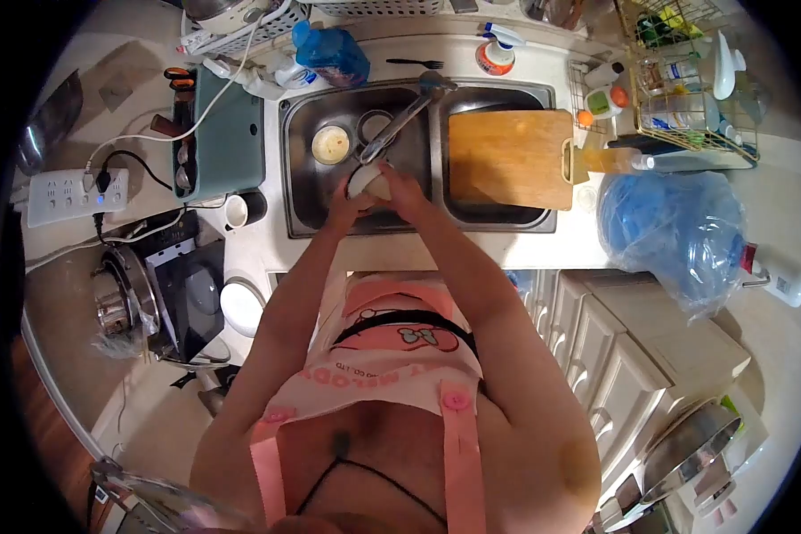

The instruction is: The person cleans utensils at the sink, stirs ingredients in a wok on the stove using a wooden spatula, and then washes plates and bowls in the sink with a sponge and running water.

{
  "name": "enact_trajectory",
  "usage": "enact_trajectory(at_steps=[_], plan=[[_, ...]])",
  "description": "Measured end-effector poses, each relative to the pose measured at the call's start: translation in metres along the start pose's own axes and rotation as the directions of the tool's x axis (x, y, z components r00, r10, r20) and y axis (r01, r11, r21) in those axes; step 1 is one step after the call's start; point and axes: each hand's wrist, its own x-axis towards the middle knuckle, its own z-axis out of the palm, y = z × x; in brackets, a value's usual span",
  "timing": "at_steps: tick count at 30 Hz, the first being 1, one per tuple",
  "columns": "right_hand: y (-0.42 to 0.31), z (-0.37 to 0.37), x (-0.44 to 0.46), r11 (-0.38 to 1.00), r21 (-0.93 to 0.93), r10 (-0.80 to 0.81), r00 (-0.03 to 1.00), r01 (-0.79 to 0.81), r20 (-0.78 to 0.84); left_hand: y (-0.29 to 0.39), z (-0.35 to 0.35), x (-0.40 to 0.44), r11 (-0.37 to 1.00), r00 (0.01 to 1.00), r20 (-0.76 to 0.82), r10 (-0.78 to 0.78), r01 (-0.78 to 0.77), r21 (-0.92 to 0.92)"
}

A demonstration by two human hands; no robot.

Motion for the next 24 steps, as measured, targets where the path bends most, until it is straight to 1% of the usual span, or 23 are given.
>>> enact_trajectory(at_steps=[1, 2, 4, 5, 6, 7, 8, 9, 11, 12, 13, 14, 15, 17, 18, 20, 21, 23, 24], plan=[[0.005, -0.008, 0.002, 0.948, -0.239, -0.21, 0.977, 0.209, 0.021, -0.008, 0.0, 0.002, 0.998, 0.997, -0.061, -0.036, 0.033, -0.054], [0.013, -0.02, 0.003, 0.799, -0.454, -0.399, 0.912, 0.395, 0.09, -0.015, -0.002, 0.005, 0.992, 0.99, -0.12, -0.077, 0.064, -0.109], [0.014, -0.025, 0.001, 0.715, -0.575, -0.473, 0.881, 0.397, 0.02, -0.009, 0.001, 0.003, 0.992, 0.971, -0.206, -0.124, 0.129, 0.01], [0.012, -0.026, 0.004, 0.836, -0.488, -0.366, 0.918, 0.251, -0.155, -0.005, 0.002, 0.003, 0.984, 0.957, -0.25, -0.144, 0.165, 0.067], [0.006, -0.023, 0.001, 0.924, -0.366, -0.231, 0.921, 0.107, -0.314, -0.011, -0.001, 0.007, 0.966, 0.957, -0.288, 0.037, 0.04, 0.257], [-0.001, -0.02, -0.008, 0.906, -0.407, -0.276, 0.892, 0.117, -0.359, -0.02, -0.006, 0.012, 0.894, 0.932, -0.288, 0.22, -0.074, 0.442], [-0.008, -0.019, -0.018, 0.885, -0.448, -0.323, 0.858, 0.124, -0.399, -0.029, -0.009, 0.017, 0.773, 0.883, -0.252, 0.395, -0.172, 0.61], [-0.01, -0.017, -0.024, 0.862, -0.491, -0.368, 0.822, 0.127, -0.434, -0.024, -0.008, 0.016, 0.74, 0.867, -0.231, 0.441, -0.205, 0.641], [-0.006, -0.012, -0.022, 0.859, -0.406, -0.48, 0.768, 0.312, -0.424, -0.014, -0.006, 0.014, 0.661, 0.829, -0.184, 0.528, -0.265, 0.701], [-0.006, -0.009, -0.02, 0.84, -0.361, -0.535, 0.73, 0.405, -0.425, -0.013, -0.006, 0.017, 0.622, 0.829, -0.159, 0.536, -0.261, 0.738], [-0.001, -0.005, -0.021, 0.651, -0.608, -0.712, 0.642, 0.454, -0.283, -0.014, -0.006, 0.017, 0.581, 0.832, -0.131, 0.539, -0.255, 0.773], [0.007, 0.0, -0.021, 0.396, -0.791, -0.83, 0.55, 0.466, -0.092, -0.015, -0.005, 0.018, 0.537, 0.835, -0.101, 0.541, -0.25, 0.806], [0.012, 0.006, -0.022, 0.098, -0.893, -0.878, 0.461, 0.439, 0.131, -0.017, -0.003, 0.021, 0.553, 0.837, -0.105, 0.537, -0.256, 0.793], [0.022, 0.017, -0.03, -0.131, -0.871, -0.866, 0.374, 0.473, 0.333, -0.025, -0.001, 0.025, 0.585, 0.843, -0.115, 0.525, -0.259, 0.769], [0.024, 0.022, -0.034, -0.243, -0.842, -0.841, 0.328, 0.482, 0.431, -0.02, 0.0, 0.02, 0.577, 0.851, -0.078, 0.52, -0.282, 0.767], [0.022, 0.024, -0.039, -0.375, -0.72, -0.718, 0.308, 0.585, 0.624, -0.011, 0.001, 0.01, 0.566, 0.861, -0.007, 0.509, -0.328, 0.756], [0.022, 0.022, -0.042, -0.427, -0.646, -0.642, 0.29, 0.633, 0.709, -0.017, -0.001, 0.011, 0.574, 0.853, -0.001, 0.521, -0.349, 0.741], [0.024, 0.008, -0.037, -0.268, -0.768, -0.706, 0.424, 0.581, 0.568, -0.033, -0.011, 0.016, 0.586, 0.837, 0.012, 0.547, -0.393, 0.709], [0.017, 0.003, -0.035, -0.193, -0.816, -0.727, 0.479, 0.545, 0.492, -0.031, -0.01, 0.017, 0.582, 0.833, 0.002, 0.553, -0.388, 0.715]])
